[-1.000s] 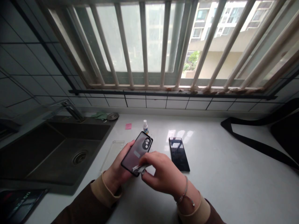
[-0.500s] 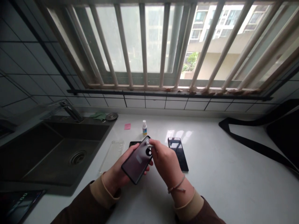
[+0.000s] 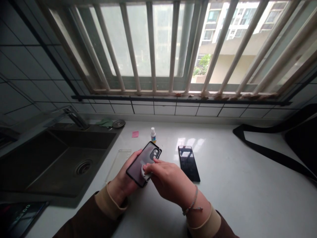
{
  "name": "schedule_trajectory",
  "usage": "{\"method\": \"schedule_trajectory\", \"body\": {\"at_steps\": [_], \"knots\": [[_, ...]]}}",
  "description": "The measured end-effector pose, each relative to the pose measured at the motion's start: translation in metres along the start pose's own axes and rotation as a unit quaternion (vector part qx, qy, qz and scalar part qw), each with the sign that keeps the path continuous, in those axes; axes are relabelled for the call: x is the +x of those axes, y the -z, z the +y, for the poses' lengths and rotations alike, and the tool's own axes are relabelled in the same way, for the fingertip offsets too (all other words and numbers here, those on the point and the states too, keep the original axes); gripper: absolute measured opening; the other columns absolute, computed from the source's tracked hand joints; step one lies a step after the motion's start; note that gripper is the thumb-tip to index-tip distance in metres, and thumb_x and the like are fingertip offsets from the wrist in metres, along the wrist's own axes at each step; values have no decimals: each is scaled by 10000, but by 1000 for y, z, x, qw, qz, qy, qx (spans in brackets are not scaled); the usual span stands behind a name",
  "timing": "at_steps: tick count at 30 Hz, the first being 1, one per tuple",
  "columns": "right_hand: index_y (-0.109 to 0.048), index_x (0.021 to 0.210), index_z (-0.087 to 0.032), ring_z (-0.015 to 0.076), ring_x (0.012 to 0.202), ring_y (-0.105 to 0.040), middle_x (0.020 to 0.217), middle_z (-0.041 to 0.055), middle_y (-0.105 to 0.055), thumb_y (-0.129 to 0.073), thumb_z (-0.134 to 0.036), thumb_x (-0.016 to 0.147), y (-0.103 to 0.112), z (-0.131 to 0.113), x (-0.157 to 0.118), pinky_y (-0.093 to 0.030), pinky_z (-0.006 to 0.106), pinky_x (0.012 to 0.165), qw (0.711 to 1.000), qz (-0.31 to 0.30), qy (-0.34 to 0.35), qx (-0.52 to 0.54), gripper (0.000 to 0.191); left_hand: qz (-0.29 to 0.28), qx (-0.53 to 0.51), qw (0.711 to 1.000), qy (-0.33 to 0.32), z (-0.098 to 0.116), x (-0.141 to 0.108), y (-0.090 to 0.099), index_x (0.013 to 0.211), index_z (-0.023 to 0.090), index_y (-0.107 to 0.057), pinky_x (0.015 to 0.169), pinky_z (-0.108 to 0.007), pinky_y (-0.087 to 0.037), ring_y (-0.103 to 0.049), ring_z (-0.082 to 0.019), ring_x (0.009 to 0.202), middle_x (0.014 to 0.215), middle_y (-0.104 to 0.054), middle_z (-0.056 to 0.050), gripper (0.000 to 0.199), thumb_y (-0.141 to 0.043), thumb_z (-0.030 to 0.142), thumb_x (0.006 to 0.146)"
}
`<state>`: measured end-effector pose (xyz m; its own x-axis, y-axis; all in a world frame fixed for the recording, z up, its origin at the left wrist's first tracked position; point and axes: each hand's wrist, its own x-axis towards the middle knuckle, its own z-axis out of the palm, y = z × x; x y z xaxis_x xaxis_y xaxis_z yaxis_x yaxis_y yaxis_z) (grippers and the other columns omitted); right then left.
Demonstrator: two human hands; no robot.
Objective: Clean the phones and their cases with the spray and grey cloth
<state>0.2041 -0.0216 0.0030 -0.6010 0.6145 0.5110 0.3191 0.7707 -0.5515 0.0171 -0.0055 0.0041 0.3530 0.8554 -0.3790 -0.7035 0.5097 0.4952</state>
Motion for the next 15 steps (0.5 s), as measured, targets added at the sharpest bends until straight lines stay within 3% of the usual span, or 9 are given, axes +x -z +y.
{"method": "schedule_trajectory", "body": {"at_steps": [3,6,9,12,15], "knots": [[-601,1216,-253,203,1024,-768,1083,45,-790,-508,-80,1015,4,-3,0,-520,464,1170,1000,-18,-5,6,281,5,14,1000,-2,1,2,2,1009,83,-768,843,-345,-590,-746,-233,827,929,-797,-133,324,-640,380,990],[-621,1126,-238,229,995,-715,1000,68,-751,-515,-91,995,7,-8,2,-602,405,959,999,-23,-24,14,224,15,23,999,-26,2,2,3,977,95,-764,808,-322,-587,-740,-216,809,909,-796,-121,315,-626,376,1001],[-632,1072,-236,211,898,-695,977,62,-730,-539,-122,991,10,-10,3,-579,319,777,995,3,-91,39,168,16,46,999,-5,3,1,3,1000,117,-758,709,-322,-580,-718,-205,712,848,-782,-98,330,-604,408,1012],[-643,1069,-239,183,733,-687,883,28,-741,-542,-212,1030,14,-3,3,-526,278,661,970,102,-219,12,112,-1,100,994,39,4,-2,3,1123,109,-746,635,-344,-556,-712,-242,668,826,-774,-138,483,-525,528,1027],[-663,1072,-227,208,671,-684,816,38,-745,-542,-304,1048,17,10,1,-481,293,620,920,226,-295,-122,146,-13,127,990,62,4,-5,2,1181,60,-729,693,-348,-565,-737,-265,736,908,-783,-220,603,-456,580,1041]]}}
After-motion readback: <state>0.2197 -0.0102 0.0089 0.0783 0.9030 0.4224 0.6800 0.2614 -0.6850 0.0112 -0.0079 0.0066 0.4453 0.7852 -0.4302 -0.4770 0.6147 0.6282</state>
